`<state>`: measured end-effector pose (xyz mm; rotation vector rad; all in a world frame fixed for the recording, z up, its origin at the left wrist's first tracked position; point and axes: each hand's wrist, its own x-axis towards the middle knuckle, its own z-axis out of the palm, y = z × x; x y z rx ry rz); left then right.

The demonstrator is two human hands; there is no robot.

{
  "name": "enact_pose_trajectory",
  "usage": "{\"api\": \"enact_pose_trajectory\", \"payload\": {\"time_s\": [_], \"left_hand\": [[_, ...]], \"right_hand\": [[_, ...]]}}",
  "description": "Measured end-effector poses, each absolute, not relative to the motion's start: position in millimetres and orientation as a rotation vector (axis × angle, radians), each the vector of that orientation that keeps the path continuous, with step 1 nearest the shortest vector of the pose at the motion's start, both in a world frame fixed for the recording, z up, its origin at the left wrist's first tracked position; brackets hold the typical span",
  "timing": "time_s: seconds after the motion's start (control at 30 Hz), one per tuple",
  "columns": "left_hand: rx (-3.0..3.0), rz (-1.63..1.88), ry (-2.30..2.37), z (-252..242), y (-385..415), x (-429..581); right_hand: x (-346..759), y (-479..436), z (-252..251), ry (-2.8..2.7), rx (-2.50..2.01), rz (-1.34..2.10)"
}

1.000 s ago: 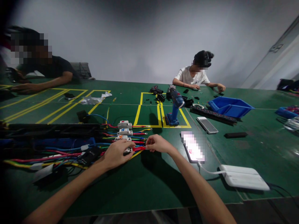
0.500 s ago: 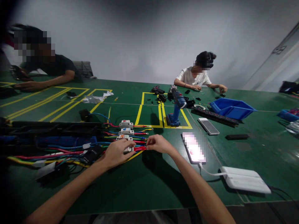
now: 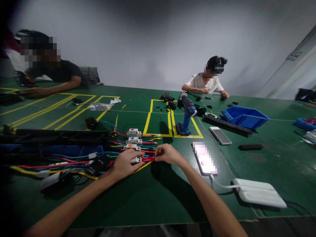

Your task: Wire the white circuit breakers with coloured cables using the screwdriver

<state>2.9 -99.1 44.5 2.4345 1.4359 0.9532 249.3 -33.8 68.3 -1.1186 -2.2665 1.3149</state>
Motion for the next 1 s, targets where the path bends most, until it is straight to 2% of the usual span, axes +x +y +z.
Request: {"api": "enact_pose_trajectory", "payload": {"time_s": [0.63,0.77,1.0], "left_hand": [[2.532,0.855,1.393,39.9,-95.8,0.1],[2.554,0.883,1.364,39.6,-97.1,0.6],[2.600,0.925,1.343,33.9,-96.7,1.0]], "right_hand": [[249.3,-33.9,71.4,-2.227,-1.141,1.205],[253.4,-25.8,71.5,-2.024,-1.214,0.962],[292.4,28.4,68.4,-1.276,-1.451,0.327]]}}
